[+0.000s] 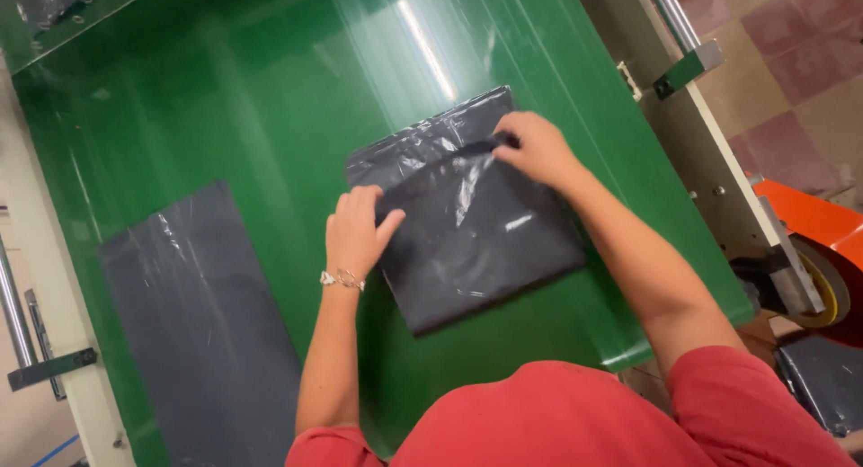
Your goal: Picking up plastic bags from a conveyor belt, folding them into a compact shape, and stacking them in a plastic crate.
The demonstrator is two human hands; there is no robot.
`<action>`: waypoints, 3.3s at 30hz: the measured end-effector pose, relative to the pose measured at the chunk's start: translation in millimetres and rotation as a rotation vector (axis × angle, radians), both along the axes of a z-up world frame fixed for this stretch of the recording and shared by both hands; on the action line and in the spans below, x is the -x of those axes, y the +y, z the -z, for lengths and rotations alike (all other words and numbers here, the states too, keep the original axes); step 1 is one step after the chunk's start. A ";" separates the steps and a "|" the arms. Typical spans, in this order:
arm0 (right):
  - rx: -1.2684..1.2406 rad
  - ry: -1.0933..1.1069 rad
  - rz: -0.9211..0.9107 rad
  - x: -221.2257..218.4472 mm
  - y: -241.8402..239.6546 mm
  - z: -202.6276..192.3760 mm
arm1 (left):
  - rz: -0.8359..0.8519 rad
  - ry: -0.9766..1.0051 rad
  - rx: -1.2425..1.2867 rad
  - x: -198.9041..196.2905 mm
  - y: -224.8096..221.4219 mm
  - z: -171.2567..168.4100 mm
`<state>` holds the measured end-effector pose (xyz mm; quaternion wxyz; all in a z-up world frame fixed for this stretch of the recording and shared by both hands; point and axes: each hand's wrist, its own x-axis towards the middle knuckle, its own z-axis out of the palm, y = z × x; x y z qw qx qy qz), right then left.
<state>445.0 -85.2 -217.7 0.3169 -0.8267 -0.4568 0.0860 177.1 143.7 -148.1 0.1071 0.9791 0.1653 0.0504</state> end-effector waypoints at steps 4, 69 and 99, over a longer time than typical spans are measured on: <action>0.022 -0.012 0.153 -29.1 4.4 7.1 | -0.134 0.118 0.178 -14.3 30.5 16.2; 0.177 -0.508 0.201 90.8 -73.0 -1.0 | -0.022 0.124 0.035 75.9 -84.4 40.5; -0.572 1.736 0.464 190.0 -150.7 -7.9 | -0.303 0.056 0.419 -8.5 -118.6 86.4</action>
